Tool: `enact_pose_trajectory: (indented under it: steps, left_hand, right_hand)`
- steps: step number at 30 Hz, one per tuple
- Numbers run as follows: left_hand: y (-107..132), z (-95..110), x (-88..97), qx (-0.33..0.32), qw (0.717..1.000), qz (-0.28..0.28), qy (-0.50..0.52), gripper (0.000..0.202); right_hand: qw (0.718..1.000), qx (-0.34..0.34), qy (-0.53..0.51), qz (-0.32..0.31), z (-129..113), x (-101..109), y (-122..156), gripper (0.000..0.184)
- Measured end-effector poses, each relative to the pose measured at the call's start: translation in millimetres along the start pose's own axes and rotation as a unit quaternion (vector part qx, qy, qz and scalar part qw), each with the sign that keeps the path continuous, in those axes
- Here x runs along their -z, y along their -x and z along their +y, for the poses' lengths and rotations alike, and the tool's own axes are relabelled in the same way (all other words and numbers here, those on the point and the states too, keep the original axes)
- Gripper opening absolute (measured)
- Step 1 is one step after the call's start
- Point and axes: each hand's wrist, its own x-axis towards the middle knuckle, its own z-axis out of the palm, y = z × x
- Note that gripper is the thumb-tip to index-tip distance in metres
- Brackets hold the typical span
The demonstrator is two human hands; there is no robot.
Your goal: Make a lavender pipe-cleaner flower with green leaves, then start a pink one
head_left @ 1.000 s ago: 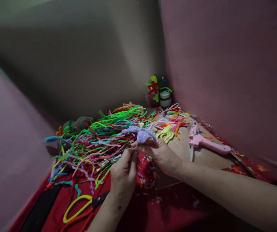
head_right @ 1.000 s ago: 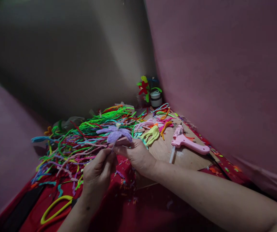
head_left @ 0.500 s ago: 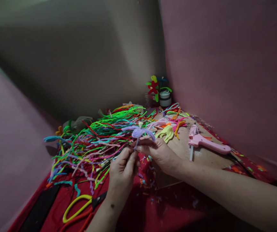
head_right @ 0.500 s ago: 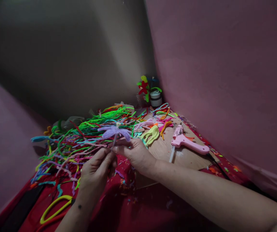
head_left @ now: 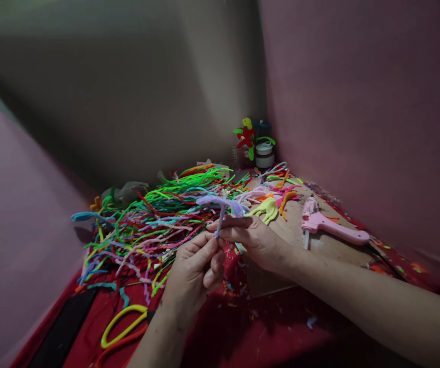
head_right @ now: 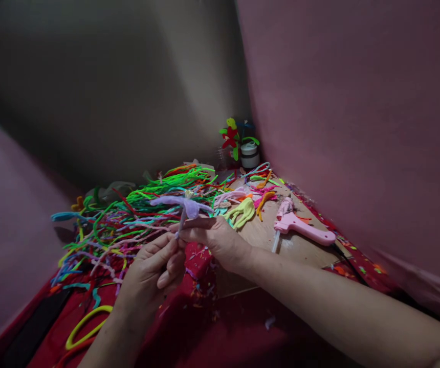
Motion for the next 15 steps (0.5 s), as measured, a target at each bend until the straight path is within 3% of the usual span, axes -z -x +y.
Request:
enact_pose_trajectory:
  steps: [5, 9, 12, 15]
  left_hand:
    - [-0.1, -1.3, 3.5, 0.010, 1.000, -0.011, 0.016, 0.022]
    - [-0.4, -2.3, 1.8, -0.050, 0.994, 0.011, -0.098, 0.021]
    - [-2.2, -7.9, 1.5, -0.135, 0.957, 0.054, -0.251, 0.029]
    - [-4.6, -17.3, 3.6, -0.209, 0.904, 0.118, -0.355, 0.016]
  right_hand:
    - [1.000, 0.025, -0.016, -0.001, 3.3, 1.4, -0.3, 0.016]
    - [0.999, 0.045, 0.015, 0.025, 3.1, 0.3, 0.4, 0.016]
    - [0.997, 0.058, 0.018, 0.037, 2.4, -2.1, 1.4, 0.017]
    - [0.996, 0.070, 0.017, 0.054, 3.0, -4.5, 2.5, 0.017]
